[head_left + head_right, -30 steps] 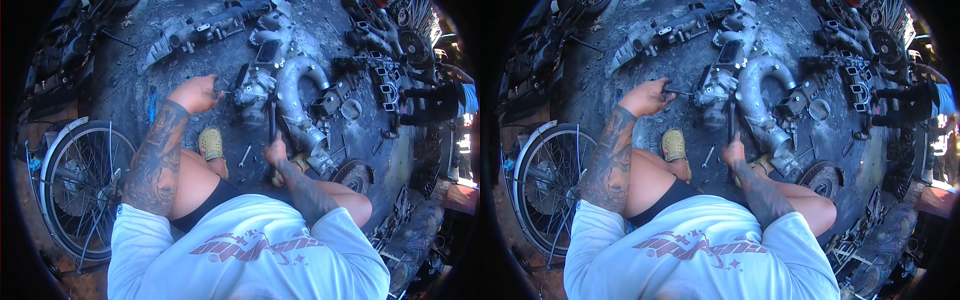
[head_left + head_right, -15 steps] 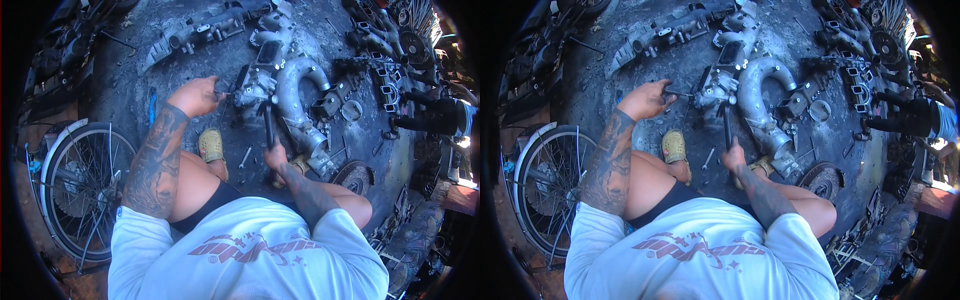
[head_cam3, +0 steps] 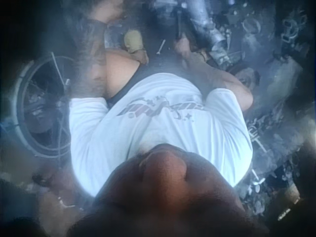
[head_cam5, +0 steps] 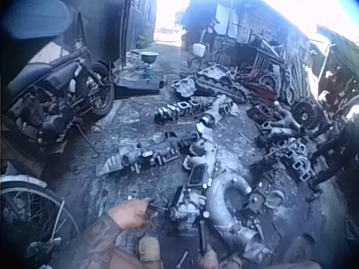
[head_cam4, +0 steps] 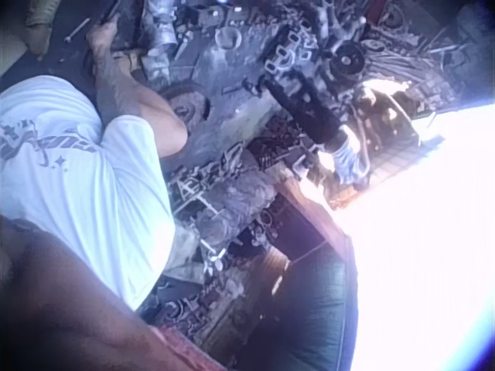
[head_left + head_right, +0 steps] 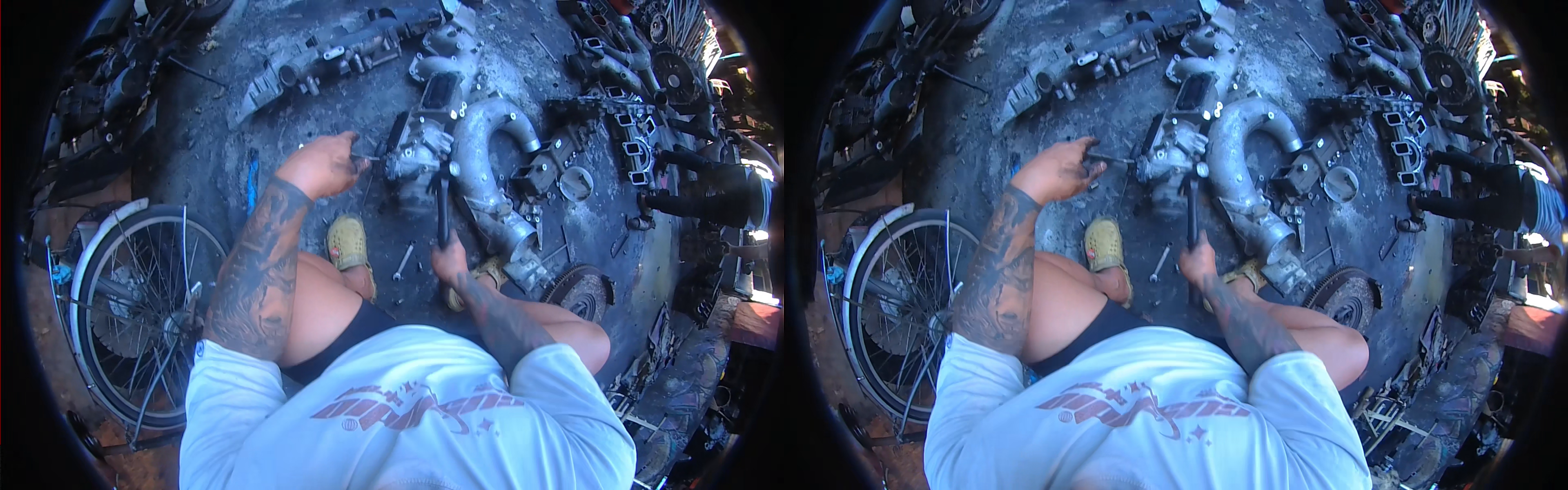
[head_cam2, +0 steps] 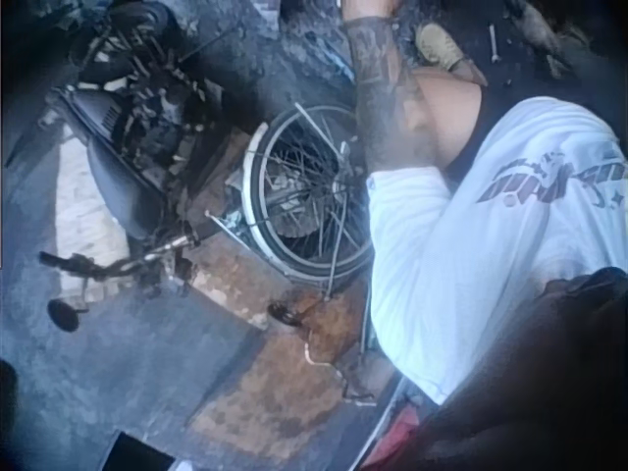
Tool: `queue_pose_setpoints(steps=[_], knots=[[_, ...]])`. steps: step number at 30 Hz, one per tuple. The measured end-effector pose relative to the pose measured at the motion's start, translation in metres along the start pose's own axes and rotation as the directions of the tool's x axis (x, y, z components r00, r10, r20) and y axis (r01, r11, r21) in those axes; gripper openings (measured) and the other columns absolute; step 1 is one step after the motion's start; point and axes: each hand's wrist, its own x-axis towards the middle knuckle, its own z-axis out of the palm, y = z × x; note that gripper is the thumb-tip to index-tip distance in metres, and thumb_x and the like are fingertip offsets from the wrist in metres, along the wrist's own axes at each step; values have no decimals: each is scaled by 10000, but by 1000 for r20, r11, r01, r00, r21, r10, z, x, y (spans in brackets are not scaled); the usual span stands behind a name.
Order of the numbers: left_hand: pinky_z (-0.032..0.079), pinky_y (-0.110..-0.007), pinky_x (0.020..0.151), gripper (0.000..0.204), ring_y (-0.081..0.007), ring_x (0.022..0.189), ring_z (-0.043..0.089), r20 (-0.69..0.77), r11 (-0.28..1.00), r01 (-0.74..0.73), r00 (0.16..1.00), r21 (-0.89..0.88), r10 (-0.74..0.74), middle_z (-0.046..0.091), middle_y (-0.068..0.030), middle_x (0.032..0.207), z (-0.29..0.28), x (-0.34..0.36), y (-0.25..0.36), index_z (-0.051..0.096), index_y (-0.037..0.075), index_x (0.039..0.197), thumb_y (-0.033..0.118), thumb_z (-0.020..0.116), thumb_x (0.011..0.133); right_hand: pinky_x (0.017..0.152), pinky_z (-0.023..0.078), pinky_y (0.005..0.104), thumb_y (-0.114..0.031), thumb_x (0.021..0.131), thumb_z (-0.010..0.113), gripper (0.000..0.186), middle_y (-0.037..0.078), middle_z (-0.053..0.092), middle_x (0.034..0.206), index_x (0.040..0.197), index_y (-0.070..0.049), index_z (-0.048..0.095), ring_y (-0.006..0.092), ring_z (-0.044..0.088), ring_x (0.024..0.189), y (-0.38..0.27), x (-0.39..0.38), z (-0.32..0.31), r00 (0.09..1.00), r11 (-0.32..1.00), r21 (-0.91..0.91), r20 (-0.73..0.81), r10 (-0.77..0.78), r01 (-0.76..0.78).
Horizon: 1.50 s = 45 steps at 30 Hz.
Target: Dismantling and repairing automotive engine manifold and intake components.
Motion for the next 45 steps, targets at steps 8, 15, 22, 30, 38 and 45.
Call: queue_pose_setpoints(steps=[8, 15, 22, 30, 38, 45], knots=[[466, -381, 828, 497, -348, 978, 585, -19, 999, -32, 999, -5, 31, 600, -238, 1051, 11, 0, -6, 458, -28, 1220, 286, 590, 858, 618, 454, 377, -85, 842, 542, 215, 193, 573, 757, 1011, 11, 448, 297, 585, 663, -54, 47, -40, 946, 894, 333, -225, -232, 298], [464, -381, 825, 506, -344, 972, 585, -50, 999, -30, 998, 31, 31, 607, -235, 1033, 8, 3, -4, 461, -33, 1215, 297, 592, 854, 756, 474, 392, -111, 767, 541, 407, 238, 600, 915, 1131, 51, 455, 345, 607, 851, -22, 18, -7, 986, 990, 13, 89, 138, -140], [462, -385, 807, 515, -339, 957, 587, -51, 1000, -22, 998, -19, 21, 617, -220, 1008, 12, 4, -11, 469, -35, 1206, 311, 599, 847, 596, 459, 363, -69, 826, 532, 185, 138, 580, 714, 981, 19, 485, 234, 570, 637, -70, 60, -51, 991, 942, 310, -65, -115, 129], [449, -400, 851, 497, -351, 1005, 562, -61, 999, -34, 998, -12, 33, 598, -226, 1050, 0, 6, -1, 474, -4, 1219, 316, 573, 852, 652, 476, 365, -114, 769, 545, 320, 190, 607, 850, 1060, 16, 510, 265, 613, 768, -11, 6, -26, 992, 995, 85, 123, 39, -50], [432, -407, 898, 483, -357, 1047, 544, 14, 999, -3, 1000, -41, 4, 588, -231, 1077, 7, 1, -4, 480, -3, 1219, 308, 550, 857, 589, 477, 376, -127, 815, 543, 261, 169, 602, 769, 1021, 32, 516, 231, 589, 621, -48, 45, -49, 967, 960, 231, -232, -105, 159], [440, -398, 875, 483, -345, 1032, 557, 9, 999, 47, 999, -7, -47, 592, -217, 1086, 7, 4, -5, 475, 3, 1233, 304, 552, 862, 566, 471, 380, -151, 784, 528, 278, 153, 598, 727, 1008, 14, 544, 244, 599, 618, 15, 3, -20, 964, 972, 134, 213, 160, -191]])
